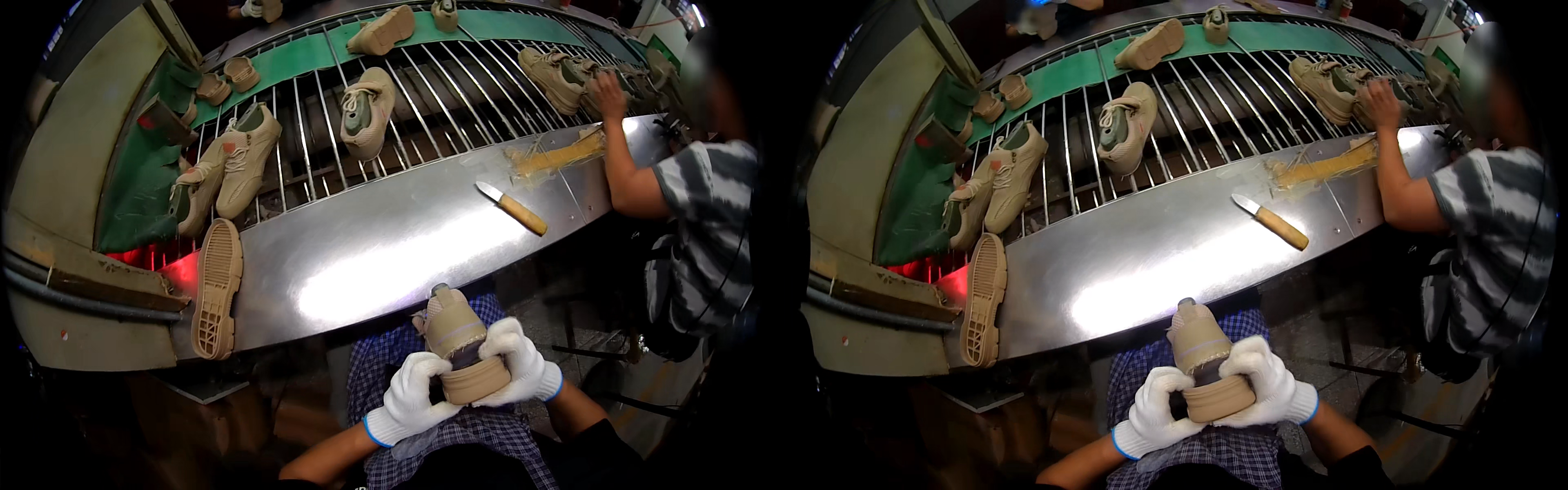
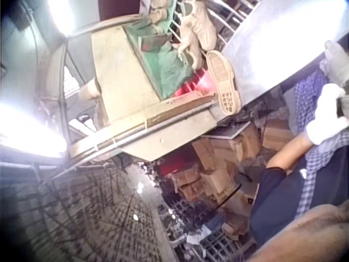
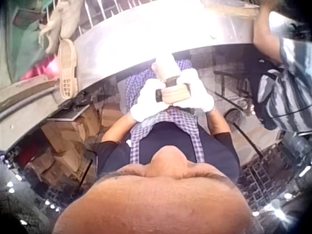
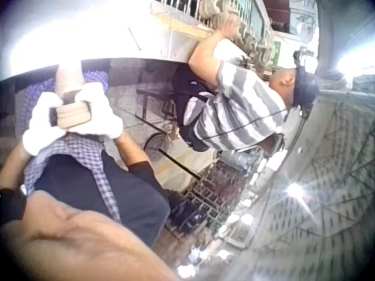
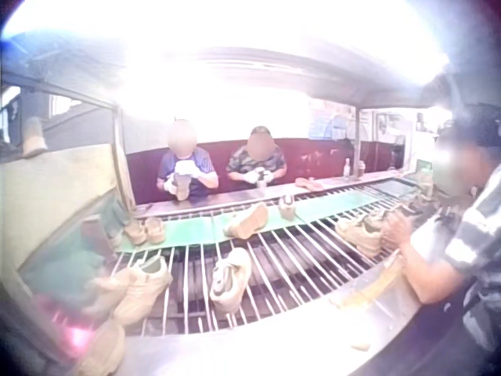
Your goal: The person cleans and finishes footwear on an assembly line by using a small tool to scrape edges, wiping the surfaces with a cloth, and placing them back onto a conveyor.
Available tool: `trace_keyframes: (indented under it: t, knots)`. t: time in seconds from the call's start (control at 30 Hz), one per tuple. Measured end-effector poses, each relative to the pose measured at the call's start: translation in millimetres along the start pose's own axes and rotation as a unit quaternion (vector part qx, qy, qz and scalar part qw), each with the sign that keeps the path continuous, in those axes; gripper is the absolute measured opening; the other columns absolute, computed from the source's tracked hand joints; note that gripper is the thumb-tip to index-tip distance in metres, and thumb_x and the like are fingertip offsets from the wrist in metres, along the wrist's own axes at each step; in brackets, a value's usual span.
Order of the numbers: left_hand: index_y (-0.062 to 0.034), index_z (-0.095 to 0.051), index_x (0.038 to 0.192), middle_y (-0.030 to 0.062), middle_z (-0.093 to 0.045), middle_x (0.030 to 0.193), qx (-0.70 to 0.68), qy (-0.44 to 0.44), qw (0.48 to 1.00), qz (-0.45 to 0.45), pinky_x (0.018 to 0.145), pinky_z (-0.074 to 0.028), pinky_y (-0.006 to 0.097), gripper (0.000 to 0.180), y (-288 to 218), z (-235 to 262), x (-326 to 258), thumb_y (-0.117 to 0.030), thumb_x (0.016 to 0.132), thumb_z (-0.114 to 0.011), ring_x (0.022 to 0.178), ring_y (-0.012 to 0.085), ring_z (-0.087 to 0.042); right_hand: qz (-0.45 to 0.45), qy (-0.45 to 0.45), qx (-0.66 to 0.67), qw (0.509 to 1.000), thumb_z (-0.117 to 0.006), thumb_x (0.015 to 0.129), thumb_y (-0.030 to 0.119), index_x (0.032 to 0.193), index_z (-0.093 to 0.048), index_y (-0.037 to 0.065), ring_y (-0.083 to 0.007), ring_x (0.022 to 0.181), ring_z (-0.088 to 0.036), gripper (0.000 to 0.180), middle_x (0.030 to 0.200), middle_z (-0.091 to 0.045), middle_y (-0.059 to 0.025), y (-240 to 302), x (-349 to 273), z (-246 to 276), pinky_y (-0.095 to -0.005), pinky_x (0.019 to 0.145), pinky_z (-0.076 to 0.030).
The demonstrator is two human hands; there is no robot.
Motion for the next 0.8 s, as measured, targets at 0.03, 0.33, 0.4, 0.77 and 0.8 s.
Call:
trace_keyframes:
  t: [0.03,0.33,0.4,0.77,0.8]
  knots:
    - [-0.0032,-0.061,0.115,0.0154,-0.067,0.108,0.005,-0.007,1.0,-0.006,0.082,-0.059,0.041,0.068,2,-4,1,-0.018,0.061,-0.1,0.097,0.0325,-0.069,-0.002,0.009,0.008,1.0,-0.107,0.063,0.037,0.122,-0.06,0.01,-0.0259,0.105,-0.062,0.08,0.115,-0.061,-0.0105,-3,3,4,-0.0388,0.087,-0.055]
    - [-0.006,-0.056,0.105,0.0105,-0.059,0.098,-0.055,-0.021,0.997,0.047,0.064,-0.054,0.034,0.063,16,-5,25,-0.021,0.065,-0.102,0.081,0.0235,-0.062,-0.063,0.03,0.112,0.991,-0.108,0.06,0.04,0.12,-0.06,0.013,-0.0214,0.1,-0.056,0.082,0.111,-0.058,-0.0063,-38,20,10,-0.0351,0.085,-0.05]
    - [-0.0071,-0.054,0.103,0.0094,-0.057,0.096,-0.083,-0.024,0.995,0.052,0.063,-0.051,0.034,0.063,24,-5,26,-0.022,0.065,-0.103,0.078,0.0212,-0.059,-0.064,0.037,0.114,0.991,-0.109,0.06,0.04,0.12,-0.06,0.014,-0.0212,0.1,-0.055,0.082,0.11,-0.056,-0.0055,-41,26,10,-0.0357,0.086,-0.049]
    - [-0.0048,-0.052,0.116,0.0081,-0.055,0.102,-0.141,0.029,0.971,0.192,0.07,-0.055,0.032,0.078,36,-12,22,-0.029,0.064,-0.105,0.079,0.0149,-0.056,-0.193,0.104,0.088,0.972,-0.108,0.05,0.056,0.137,-0.05,0.009,-0.0195,0.097,-0.053,0.116,0.109,-0.053,-0.0043,-61,22,16,-0.0366,0.089,-0.049]
    - [-0.0032,-0.051,0.122,0.0089,-0.056,0.105,-0.155,0.015,0.965,0.209,0.072,-0.056,0.032,0.085,34,-12,24,-0.032,0.063,-0.106,0.081,0.0151,-0.057,-0.244,0.104,0.086,0.96,-0.108,0.048,0.057,0.143,-0.047,0.007,-0.0201,0.096,-0.054,0.123,0.109,-0.053,-0.0046,-58,25,19,-0.0377,0.09,-0.05]
Point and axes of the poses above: each hand's wrist, its own x-axis towards the middle knuckle, its own z-axis out of the back of the hand, y = z × x, the point moved 3 cm from there along x, towards the middle knuckle
